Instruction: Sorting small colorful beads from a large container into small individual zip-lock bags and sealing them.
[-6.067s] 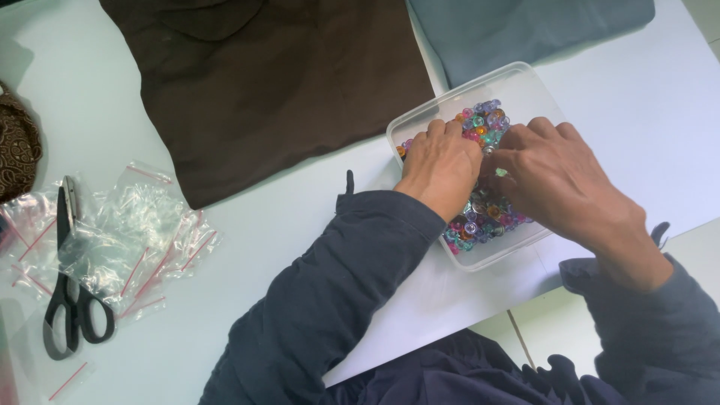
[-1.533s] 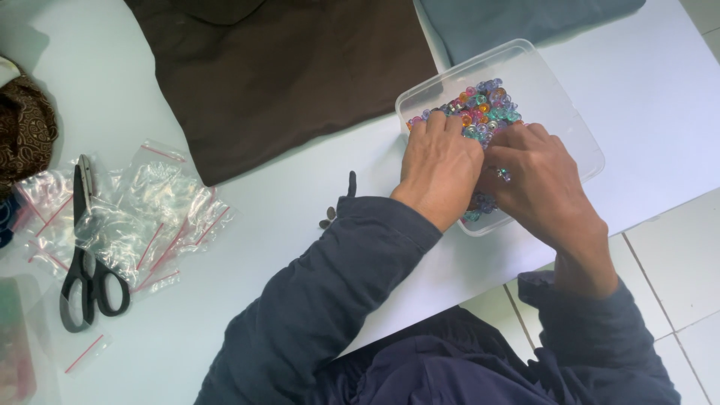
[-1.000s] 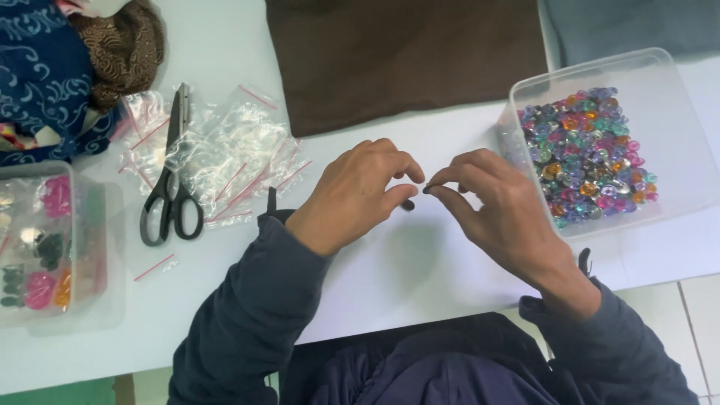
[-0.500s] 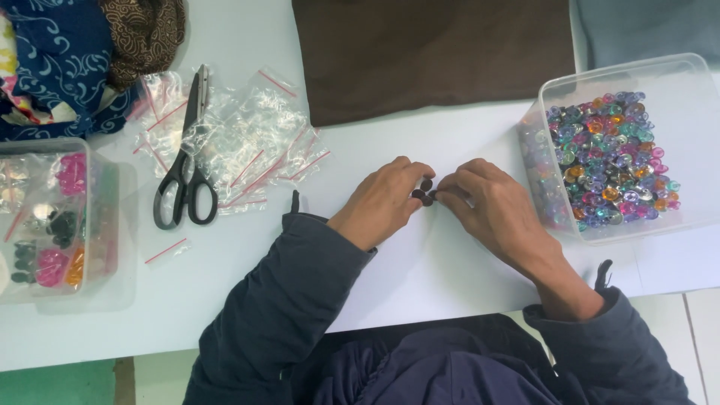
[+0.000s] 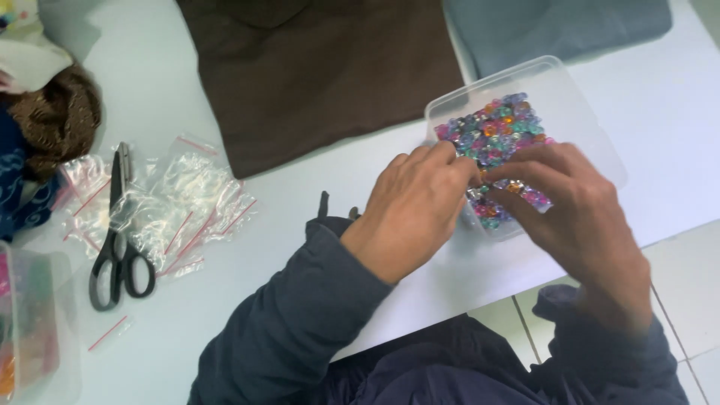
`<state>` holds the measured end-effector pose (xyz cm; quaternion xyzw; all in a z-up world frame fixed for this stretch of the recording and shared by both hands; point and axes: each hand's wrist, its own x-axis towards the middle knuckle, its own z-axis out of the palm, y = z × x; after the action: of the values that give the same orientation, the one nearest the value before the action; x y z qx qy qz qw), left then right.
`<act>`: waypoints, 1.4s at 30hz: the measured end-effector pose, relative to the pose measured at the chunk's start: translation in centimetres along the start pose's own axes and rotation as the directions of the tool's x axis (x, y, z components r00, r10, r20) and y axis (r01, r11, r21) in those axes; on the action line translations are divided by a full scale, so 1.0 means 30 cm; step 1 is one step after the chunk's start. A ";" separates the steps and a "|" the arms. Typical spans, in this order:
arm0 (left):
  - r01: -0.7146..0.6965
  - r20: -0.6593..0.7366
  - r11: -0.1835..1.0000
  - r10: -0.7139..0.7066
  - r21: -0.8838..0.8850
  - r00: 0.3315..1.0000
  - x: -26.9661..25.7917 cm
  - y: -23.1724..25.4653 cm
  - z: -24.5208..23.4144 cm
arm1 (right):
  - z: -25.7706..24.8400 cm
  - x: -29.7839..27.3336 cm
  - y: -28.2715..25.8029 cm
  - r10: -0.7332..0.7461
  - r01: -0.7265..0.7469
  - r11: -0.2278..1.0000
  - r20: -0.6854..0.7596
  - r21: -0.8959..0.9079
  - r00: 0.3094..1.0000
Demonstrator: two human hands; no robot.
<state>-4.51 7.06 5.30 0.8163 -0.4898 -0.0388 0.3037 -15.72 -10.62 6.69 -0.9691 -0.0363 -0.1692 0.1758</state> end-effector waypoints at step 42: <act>0.009 0.063 0.939 -0.033 0.344 0.997 0.360 -0.001 0.390 | 0.085 0.086 0.337 0.326 -0.059 0.823 0.385 -0.565 0.864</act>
<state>-3.13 -7.17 -1.70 0.8601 -0.4903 0.0162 0.1395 -11.19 -19.17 2.00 -0.9889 0.0722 0.0840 -0.0987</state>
